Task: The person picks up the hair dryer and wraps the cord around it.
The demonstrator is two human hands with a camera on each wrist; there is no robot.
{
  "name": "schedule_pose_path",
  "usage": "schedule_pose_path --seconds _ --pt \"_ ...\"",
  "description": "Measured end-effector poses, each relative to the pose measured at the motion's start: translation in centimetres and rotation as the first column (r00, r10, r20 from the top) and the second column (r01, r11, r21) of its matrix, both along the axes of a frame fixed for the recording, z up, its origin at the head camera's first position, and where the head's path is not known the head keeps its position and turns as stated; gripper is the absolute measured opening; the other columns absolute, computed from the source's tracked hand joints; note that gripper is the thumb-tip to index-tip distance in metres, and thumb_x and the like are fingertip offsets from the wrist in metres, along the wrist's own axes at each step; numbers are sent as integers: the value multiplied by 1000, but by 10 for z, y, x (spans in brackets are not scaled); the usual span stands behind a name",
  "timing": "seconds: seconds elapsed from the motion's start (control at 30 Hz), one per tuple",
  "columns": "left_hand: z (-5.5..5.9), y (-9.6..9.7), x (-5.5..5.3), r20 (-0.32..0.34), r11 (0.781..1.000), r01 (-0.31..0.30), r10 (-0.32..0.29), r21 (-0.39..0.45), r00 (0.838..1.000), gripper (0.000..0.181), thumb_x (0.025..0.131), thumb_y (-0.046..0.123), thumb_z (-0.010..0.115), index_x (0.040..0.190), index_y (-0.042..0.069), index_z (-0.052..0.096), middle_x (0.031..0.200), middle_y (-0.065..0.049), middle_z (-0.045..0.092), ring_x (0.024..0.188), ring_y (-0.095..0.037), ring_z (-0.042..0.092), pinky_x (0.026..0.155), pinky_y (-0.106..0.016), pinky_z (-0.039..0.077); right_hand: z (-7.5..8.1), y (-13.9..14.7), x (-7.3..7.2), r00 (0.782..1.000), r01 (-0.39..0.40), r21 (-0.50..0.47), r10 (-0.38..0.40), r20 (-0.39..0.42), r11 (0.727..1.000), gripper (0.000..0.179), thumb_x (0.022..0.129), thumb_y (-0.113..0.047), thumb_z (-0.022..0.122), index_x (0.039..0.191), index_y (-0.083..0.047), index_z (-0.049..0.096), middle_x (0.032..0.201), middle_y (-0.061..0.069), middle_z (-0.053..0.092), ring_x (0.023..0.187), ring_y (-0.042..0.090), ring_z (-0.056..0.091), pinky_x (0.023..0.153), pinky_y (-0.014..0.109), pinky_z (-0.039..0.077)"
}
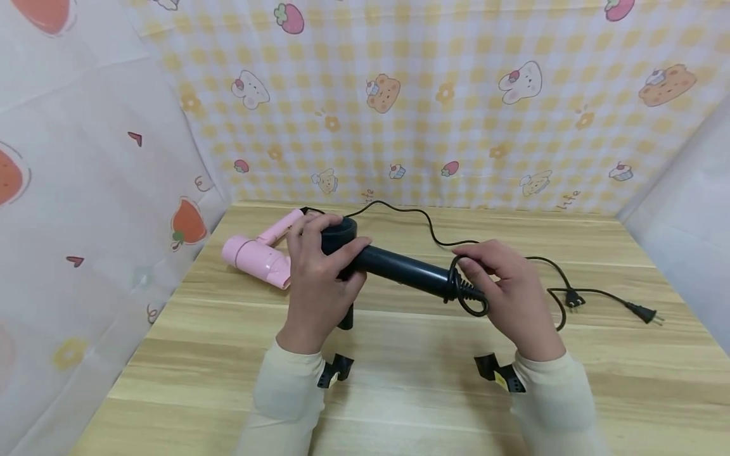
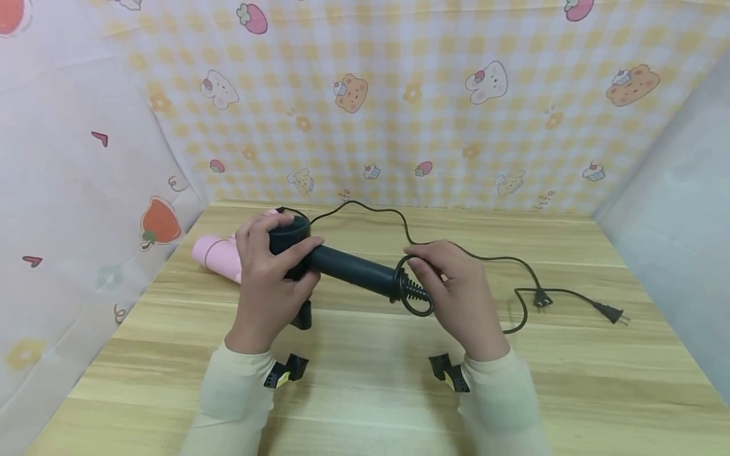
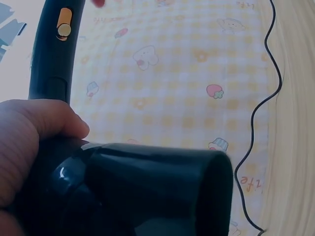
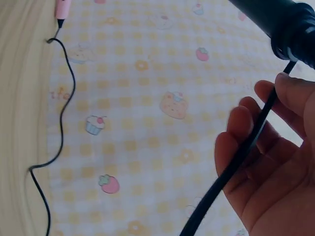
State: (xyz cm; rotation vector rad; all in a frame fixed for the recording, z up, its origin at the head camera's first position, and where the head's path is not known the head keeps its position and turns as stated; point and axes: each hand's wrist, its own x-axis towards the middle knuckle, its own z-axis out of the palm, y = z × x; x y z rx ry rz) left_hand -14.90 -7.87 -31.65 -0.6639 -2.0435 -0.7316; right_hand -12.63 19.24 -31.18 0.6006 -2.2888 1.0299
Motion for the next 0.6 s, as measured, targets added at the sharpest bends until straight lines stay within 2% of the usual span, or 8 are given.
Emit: schedule_pose_path --seconds 0.17,0.37,0.43,0.6 --pt "1 -1 1 1 999 -32 32 15 999 30 71 3 81 99 14 79 129 -18 50 122 -43 37 102 -56 33 -9 -6 -6 999 -10 40 8 48 999 24 93 -3 66 113 -13 75 101 -3 72 85 10 63 74 19 48" --pt "2 -2 0 8 997 -74 74 15 997 28 74 6 80 100 13 79 129 -19 50 122 -43 37 102 -54 33 -13 -11 -10 1000 -21 85 21 10 996 37 79 9 75 112 -10 75 100 2 74 90 17 67 79 36 52" --pt "3 -2 0 8 996 -86 86 12 996 28 74 6 80 101 13 79 129 -19 50 121 -43 37 102 -54 33 -13 -13 -10 1000 -19 85 18 16 996 40 76 12 77 110 -10 76 98 2 74 88 17 67 77 40 52" --pt "2 -3 2 -2 994 -107 107 16 994 29 72 5 82 101 13 79 127 -21 51 120 -44 38 100 -55 33 -13 -18 -8 994 -14 81 5 111 997 25 79 11 73 86 -13 74 81 -2 69 74 14 61 67 37 48"
